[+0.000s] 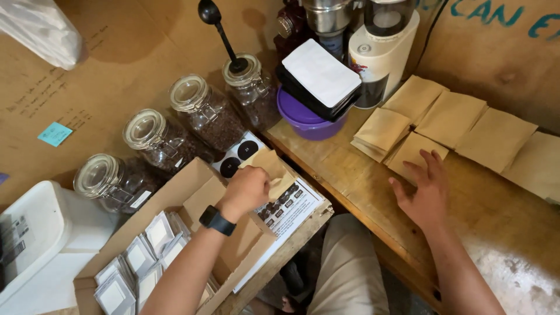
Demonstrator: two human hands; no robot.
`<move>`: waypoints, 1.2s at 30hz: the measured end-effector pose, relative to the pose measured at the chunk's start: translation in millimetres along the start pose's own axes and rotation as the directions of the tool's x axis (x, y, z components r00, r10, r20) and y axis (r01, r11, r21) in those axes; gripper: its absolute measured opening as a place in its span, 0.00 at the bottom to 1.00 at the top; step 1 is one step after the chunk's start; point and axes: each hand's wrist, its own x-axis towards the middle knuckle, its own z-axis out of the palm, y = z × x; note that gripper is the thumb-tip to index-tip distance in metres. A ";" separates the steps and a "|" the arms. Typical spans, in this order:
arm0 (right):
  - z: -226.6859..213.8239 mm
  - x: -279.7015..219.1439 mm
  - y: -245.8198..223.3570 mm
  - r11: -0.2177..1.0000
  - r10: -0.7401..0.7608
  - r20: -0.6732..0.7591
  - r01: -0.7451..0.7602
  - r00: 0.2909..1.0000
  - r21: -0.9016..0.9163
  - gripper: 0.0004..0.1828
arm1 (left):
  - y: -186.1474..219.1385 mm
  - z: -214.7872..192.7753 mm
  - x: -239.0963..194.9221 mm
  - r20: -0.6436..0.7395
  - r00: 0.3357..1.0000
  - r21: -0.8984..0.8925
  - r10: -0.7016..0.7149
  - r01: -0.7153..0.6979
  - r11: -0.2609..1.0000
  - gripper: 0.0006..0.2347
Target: The person packages individual drip coffee filters into small paper envelopes by hand, placing one filter inside each envelope and then organizing the envelopes on the workspace.
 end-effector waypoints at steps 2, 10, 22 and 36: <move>1.8 -1.7 2.1 1.000 -0.010 0.005 0.010 1.000 -0.005 0.24 | 15.7 -13.9 -7.6 -0.001 0.999 0.019 -0.048 0.048 0.999 0.06; -3.7 3.3 -8.6 0.999 0.015 0.021 -0.016 1.000 0.052 0.27 | 16.8 -20.2 -17.9 -0.086 0.993 0.009 -0.084 0.085 0.996 0.09; -6.4 -4.4 0.4 0.986 -0.098 -0.038 0.102 0.995 0.129 0.25 | 3.8 -88.7 -146.2 -0.598 0.762 -0.526 -0.248 -0.139 0.839 0.05; -30.7 5.0 -157.9 0.958 -0.232 0.044 0.221 0.972 0.181 0.10 | -43.7 -35.1 -282.1 -0.527 0.686 -0.666 -0.501 0.033 0.745 0.11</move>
